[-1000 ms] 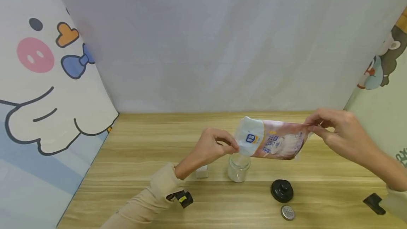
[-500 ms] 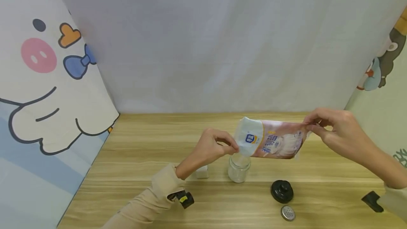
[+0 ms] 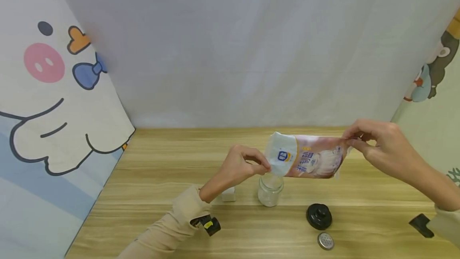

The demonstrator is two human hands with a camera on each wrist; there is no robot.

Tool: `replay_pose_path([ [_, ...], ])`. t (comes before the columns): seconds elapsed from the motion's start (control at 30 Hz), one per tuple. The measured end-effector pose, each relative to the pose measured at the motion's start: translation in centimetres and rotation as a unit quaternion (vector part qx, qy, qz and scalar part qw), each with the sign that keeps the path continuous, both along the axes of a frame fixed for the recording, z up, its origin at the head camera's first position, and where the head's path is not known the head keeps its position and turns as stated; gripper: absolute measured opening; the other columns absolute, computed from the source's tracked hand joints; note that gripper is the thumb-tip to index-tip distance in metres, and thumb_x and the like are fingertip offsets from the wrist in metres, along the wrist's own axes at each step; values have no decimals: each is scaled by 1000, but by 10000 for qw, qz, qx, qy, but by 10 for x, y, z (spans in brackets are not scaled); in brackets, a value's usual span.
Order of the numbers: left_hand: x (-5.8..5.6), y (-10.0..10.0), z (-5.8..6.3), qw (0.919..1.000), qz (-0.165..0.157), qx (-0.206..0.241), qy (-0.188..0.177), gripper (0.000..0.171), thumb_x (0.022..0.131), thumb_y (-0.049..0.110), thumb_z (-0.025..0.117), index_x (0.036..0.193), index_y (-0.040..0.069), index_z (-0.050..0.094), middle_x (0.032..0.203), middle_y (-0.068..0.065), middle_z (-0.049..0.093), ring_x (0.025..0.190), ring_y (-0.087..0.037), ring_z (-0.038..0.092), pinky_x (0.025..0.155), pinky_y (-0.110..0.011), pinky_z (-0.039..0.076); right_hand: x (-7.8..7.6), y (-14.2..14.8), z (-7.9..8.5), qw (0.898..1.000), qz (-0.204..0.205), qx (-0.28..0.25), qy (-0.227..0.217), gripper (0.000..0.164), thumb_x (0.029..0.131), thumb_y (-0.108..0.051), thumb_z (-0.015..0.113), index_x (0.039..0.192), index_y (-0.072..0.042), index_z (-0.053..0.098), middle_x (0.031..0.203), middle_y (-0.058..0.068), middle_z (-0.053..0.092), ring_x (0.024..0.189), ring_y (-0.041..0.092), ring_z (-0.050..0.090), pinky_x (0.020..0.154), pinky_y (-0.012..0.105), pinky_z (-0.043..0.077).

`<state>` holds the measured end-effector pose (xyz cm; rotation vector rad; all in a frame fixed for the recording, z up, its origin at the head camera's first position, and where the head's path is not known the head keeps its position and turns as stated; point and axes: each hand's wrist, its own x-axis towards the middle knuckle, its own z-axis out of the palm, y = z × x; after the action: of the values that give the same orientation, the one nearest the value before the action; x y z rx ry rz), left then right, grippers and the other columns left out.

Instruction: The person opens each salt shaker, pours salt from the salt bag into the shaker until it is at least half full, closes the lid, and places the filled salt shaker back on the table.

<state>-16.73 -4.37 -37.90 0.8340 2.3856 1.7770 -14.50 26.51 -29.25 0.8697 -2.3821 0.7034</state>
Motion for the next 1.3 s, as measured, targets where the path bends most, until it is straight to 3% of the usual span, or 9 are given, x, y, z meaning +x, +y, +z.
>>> replay_pose_path([
  [0.33,4,3,4,9999,50,119,97,5,75,-7,72,74,-2,73,78,-12,70,75,-13,65,68,-27,58,-1,0,-2,10000,-57,-39,46,34,69,20,69,80,-12,67,76,-3,65,67,-2,57,55,9,44],
  [0.7,-2,1,-5,9997,-12,218,69,8,77,2,75,73,9,74,78,-2,71,76,-12,66,69,-29,58,-2,0,-3,10000,-60,-59,27,34,70,20,69,81,-12,67,76,-3,65,67,-1,56,55,9,43],
  [1.3,-2,2,-6,9994,-80,329,-62,6,75,1,74,73,7,74,79,-7,71,75,-14,67,69,-31,58,-1,-2,-1,9999,-103,-134,11,33,70,20,69,81,-11,68,76,-2,65,66,-1,56,55,9,44],
])
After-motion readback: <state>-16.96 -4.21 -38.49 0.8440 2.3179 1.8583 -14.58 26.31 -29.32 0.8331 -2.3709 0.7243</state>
